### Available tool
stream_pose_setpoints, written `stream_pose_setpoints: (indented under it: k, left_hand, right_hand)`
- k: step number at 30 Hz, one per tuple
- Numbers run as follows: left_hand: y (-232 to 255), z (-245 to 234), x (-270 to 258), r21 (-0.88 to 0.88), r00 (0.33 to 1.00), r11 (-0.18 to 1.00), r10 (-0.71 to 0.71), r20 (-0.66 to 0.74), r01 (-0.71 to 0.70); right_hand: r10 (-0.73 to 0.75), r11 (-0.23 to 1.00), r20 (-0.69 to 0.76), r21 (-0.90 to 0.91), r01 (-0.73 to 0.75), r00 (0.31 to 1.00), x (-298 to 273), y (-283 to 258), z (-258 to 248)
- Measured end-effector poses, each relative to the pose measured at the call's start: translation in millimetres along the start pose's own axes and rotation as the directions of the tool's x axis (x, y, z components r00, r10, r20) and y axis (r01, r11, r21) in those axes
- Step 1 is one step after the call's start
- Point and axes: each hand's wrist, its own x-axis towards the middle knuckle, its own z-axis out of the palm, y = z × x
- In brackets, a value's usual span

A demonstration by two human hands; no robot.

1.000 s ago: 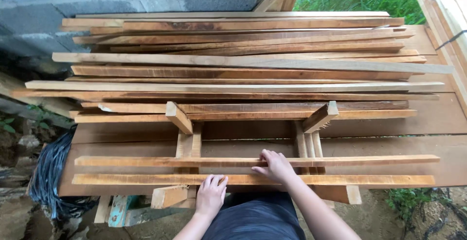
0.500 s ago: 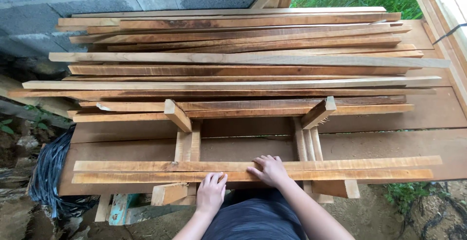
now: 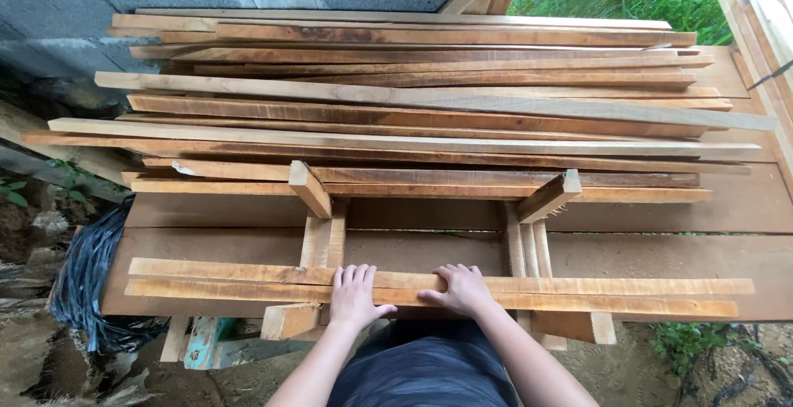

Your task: The person lifts a bundle of wooden planks tied with black straps from a stack and places it onto a wooden workbench. They then proceed to pick up individual planks from the stack and arrange them on the workbench.

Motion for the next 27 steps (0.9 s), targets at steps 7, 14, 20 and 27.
stream_pose_setpoints:
  k: [7,14,20,27]
  left_hand:
    - [2.1,-4.6,0.6,-0.041,1.0,0.999,-0.013,-0.023,0.012]
    - [4.1,2.8,0.4,0.014,0.999,0.999,-0.031,0.028,0.031]
    - [2.5,14.5,-0.2,-0.007,1.0,1.0,0.006,-0.011,-0.006]
    - [11.5,10.8,4.5,-0.058,0.99,0.995,0.091,0.108,-0.085]
  right_hand:
    - [0.037,0.999,0.069,-0.025,-0.035,0.997,3.1,-4.4,-9.3]
    - [0.055,0.999,0.087,-0.002,-0.055,0.995,1.5,-1.2,-7.0]
    - [0.027,0.999,0.037,0.021,-0.028,0.999,5.3,6.0,2.0]
    - [0.003,1.0,0.03,-0.003,-0.003,1.0,11.8,10.9,9.6]
